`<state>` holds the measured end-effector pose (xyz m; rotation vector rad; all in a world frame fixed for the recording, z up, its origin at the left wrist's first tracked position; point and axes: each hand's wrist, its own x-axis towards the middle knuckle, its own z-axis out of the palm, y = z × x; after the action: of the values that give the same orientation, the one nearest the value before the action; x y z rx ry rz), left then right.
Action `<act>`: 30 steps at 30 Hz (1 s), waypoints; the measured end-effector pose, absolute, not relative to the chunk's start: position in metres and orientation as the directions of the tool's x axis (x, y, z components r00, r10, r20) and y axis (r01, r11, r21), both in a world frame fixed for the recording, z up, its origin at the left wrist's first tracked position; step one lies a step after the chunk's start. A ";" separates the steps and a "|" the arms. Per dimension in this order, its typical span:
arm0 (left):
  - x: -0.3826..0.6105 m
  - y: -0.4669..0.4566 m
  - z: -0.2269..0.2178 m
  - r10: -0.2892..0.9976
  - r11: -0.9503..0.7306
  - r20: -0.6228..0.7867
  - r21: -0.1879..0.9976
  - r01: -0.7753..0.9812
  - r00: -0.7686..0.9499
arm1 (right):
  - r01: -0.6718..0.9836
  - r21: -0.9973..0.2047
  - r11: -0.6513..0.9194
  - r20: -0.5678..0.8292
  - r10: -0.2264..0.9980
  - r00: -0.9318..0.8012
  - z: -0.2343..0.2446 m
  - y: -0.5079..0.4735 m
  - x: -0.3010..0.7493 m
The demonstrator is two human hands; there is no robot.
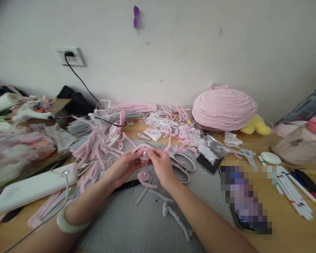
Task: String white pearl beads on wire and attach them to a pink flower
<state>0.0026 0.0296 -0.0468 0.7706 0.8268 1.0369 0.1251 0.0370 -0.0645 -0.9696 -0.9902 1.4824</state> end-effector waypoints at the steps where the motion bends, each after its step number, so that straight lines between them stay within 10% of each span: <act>1: 0.002 0.030 -0.047 0.936 0.314 -0.204 0.851 -0.421 0.285 | -0.314 -0.944 -0.101 -0.069 0.991 -0.111 -0.064 0.037 0.125; 30: 0.005 0.030 -0.049 0.957 0.250 -0.144 0.847 -0.469 0.250 | -0.167 -0.985 0.032 0.042 0.998 -0.056 -0.076 0.039 0.129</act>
<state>0.0054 0.0300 -0.0490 0.7755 0.7757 1.1158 0.1294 0.0391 -0.0761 -1.0300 -1.1441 1.2993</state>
